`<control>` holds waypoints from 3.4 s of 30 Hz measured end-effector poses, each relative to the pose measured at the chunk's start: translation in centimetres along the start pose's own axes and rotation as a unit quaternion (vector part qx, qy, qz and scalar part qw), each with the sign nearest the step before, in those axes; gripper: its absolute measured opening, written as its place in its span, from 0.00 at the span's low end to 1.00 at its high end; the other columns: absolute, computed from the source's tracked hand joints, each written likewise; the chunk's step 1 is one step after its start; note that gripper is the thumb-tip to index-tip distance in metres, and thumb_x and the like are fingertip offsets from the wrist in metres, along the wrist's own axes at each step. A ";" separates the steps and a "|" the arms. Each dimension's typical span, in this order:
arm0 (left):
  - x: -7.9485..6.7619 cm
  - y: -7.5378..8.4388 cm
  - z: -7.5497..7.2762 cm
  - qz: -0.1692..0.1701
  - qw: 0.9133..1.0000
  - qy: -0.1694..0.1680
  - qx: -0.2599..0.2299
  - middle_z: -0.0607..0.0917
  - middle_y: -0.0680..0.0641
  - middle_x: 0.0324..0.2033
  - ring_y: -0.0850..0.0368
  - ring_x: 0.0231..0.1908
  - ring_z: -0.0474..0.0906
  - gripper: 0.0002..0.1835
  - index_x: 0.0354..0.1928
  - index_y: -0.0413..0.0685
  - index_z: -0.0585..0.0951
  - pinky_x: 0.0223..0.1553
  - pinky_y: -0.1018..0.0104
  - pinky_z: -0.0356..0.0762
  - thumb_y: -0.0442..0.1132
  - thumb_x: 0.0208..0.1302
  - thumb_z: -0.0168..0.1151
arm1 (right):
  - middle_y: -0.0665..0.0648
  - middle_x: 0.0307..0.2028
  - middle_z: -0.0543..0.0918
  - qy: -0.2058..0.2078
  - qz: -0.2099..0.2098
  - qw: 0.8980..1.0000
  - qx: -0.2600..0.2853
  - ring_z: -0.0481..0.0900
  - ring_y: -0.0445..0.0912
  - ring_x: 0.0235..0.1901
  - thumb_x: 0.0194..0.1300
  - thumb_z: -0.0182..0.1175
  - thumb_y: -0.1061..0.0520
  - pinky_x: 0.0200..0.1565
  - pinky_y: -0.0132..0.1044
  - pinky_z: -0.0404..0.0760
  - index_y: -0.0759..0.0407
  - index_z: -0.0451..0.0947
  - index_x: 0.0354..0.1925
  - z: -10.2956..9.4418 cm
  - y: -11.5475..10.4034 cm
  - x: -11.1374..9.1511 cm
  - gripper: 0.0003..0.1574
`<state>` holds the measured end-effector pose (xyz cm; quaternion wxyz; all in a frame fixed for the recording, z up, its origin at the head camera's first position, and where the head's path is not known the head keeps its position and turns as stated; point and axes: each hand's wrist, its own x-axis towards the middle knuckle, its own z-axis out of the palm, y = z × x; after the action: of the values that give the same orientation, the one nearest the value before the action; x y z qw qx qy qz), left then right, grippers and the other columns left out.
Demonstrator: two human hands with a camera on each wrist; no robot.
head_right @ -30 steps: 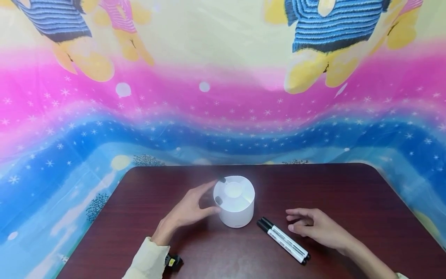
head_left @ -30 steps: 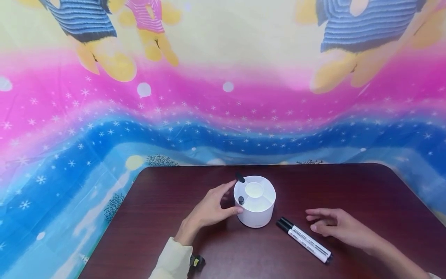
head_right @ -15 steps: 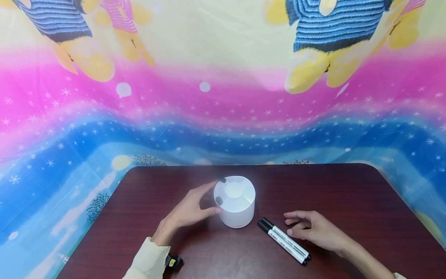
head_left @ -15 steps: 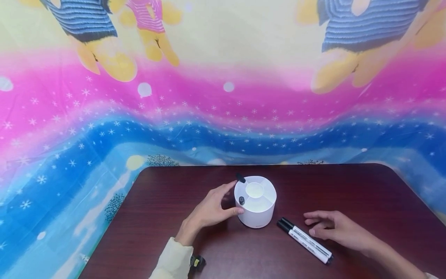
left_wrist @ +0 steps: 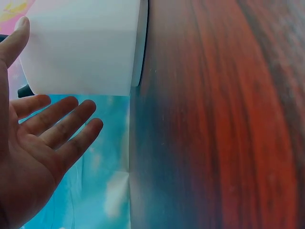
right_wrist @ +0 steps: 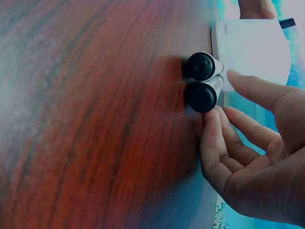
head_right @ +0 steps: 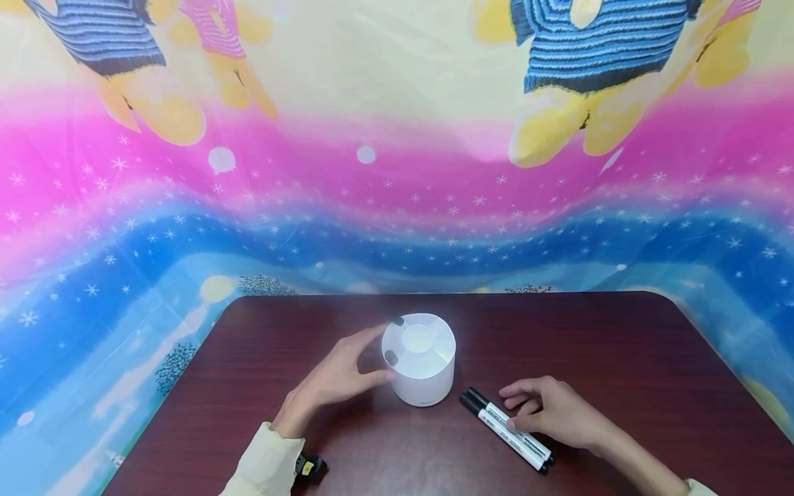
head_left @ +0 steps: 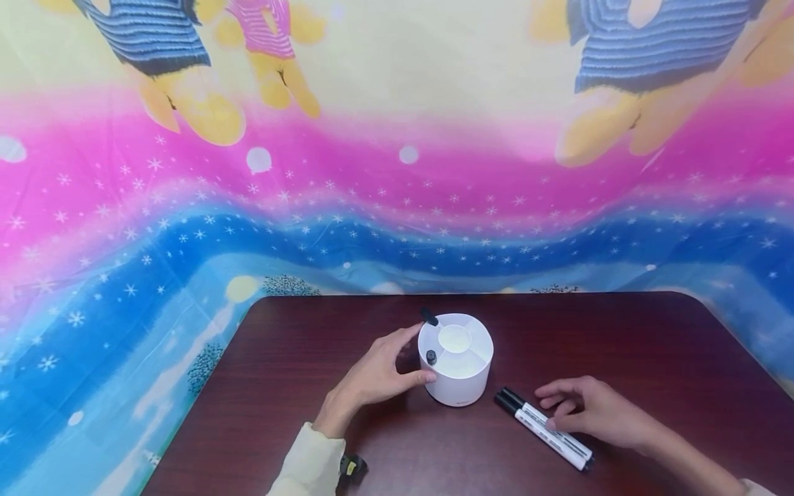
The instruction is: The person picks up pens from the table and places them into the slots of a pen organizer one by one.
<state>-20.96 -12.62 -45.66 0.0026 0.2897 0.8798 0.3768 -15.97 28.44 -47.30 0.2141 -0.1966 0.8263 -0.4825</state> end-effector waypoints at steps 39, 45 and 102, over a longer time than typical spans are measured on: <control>0.1 0.0 0.2 -0.005 1.000 -0.002 -0.010 0.80 0.56 0.72 0.58 0.64 0.82 0.46 0.82 0.62 0.67 0.68 0.54 0.82 0.61 0.66 0.75 | 0.66 0.57 0.87 0.062 -0.004 0.997 -0.036 0.83 0.33 0.47 0.82 0.56 0.59 0.42 0.32 0.85 0.69 0.75 0.70 -1.5 -2.5 0.6 0.25; 0.0 -0.2 0.3 -0.002 1.000 0.002 -0.015 0.81 0.56 0.70 0.59 0.62 0.84 0.45 0.81 0.62 0.68 0.67 0.52 0.83 0.60 0.66 0.75 | 0.72 0.62 0.84 0.111 -0.018 0.994 -0.009 0.86 0.39 0.53 0.83 0.57 0.55 0.50 0.32 0.87 0.72 0.69 0.74 -1.6 -3.9 1.2 0.31; 0.9 -0.3 -0.6 -0.006 1.000 -0.012 0.000 0.79 0.55 0.72 0.57 0.69 0.79 0.47 0.83 0.62 0.65 0.70 0.52 0.79 0.61 0.67 0.74 | 0.47 0.43 0.89 0.233 -0.118 0.942 0.212 0.92 0.39 0.43 0.73 0.67 0.65 0.48 0.29 0.89 0.56 0.77 0.57 -1.4 -10.7 5.6 0.18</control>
<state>-21.99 -12.74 -45.27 0.0151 0.2891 0.8816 0.3729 -20.11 21.59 -38.10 -0.0064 -0.1249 0.7027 -0.7004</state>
